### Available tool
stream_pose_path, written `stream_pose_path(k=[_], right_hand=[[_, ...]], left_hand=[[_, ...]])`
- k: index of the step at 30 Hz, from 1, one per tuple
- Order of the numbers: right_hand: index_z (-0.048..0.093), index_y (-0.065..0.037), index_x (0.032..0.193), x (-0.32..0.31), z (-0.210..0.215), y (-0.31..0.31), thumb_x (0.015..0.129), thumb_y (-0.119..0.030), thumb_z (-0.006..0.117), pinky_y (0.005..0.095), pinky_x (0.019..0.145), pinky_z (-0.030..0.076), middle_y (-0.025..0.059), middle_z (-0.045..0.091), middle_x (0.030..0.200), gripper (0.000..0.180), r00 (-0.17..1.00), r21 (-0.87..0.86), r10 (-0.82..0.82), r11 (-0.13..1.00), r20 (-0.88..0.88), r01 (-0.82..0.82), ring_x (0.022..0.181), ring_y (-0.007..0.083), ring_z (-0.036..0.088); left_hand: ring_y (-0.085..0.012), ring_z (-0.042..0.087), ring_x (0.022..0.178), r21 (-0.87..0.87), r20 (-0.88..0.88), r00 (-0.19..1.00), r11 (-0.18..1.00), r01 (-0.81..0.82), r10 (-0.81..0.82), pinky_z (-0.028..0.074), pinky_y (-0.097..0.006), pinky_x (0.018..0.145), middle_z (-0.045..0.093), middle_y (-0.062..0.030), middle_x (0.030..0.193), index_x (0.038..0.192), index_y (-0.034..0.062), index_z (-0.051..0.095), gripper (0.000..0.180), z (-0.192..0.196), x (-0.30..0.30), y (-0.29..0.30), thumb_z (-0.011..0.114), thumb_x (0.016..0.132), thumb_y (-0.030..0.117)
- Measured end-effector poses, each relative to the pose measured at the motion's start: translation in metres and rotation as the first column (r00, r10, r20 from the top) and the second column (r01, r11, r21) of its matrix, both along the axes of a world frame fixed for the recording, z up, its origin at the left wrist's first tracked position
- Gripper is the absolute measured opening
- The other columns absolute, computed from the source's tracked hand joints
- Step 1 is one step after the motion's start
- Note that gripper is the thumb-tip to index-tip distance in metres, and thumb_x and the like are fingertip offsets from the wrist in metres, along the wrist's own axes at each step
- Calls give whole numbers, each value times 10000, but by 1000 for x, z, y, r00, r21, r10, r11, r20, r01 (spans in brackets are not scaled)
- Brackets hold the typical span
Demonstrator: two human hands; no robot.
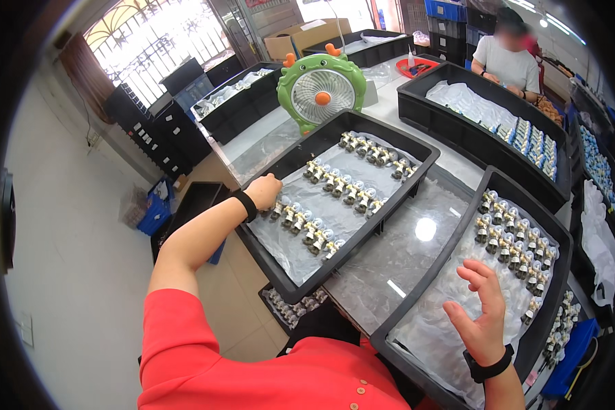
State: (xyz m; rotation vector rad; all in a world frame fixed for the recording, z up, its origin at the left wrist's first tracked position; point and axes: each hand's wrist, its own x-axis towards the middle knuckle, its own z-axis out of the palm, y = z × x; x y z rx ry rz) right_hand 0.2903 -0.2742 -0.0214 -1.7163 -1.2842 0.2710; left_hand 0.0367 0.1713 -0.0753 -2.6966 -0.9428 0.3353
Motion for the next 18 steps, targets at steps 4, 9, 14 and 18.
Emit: stream_pose_path(k=[4, 9, 14, 18], right_hand=[[603, -46, 1098, -1, -3, 0, 696, -87, 689, 324, 845, 429, 120, 539, 1215, 413, 1000, -10, 8, 1000, 28, -8, 1082, 242, 529], [614, -43, 1087, 0, -5, 1, 704, -95, 698, 327, 829, 442, 123, 553, 1190, 396, 999, -14, 22, 1000, 30, -22, 1051, 248, 548], [619, -38, 1072, 0, -4, 1, 708, -87, 698, 322, 819, 449, 122, 564, 1170, 375, 999, -38, 32, 999, 14, -31, 1023, 246, 563], [625, -35, 1049, 0, -3, 2, 710, -72, 697, 316, 813, 453, 121, 578, 1146, 349, 999, -40, 38, 998, 20, -38, 1008, 246, 571]], left_hand=[[-360, 647, 866, -125, -135, 991, 992, 7, -24, 536, -404, 748, 630, -239, 921, 910, 11, 669, 233, 12, 4, 1, 658, 682, 59], [-358, 643, 849, -105, -120, 981, 985, 138, -151, 532, -410, 739, 623, -218, 923, 902, 22, 670, 223, -5, -8, 16, 661, 683, 62], [-344, 635, 838, -96, -75, 973, 973, 210, -217, 529, -407, 722, 583, -197, 935, 876, 38, 669, 164, 4, -1, 3, 624, 720, 59], [-343, 636, 837, -51, -86, 973, 976, 211, -215, 529, -406, 707, 562, -202, 965, 862, 52, 669, 138, -5, 0, 8, 601, 742, 61]])
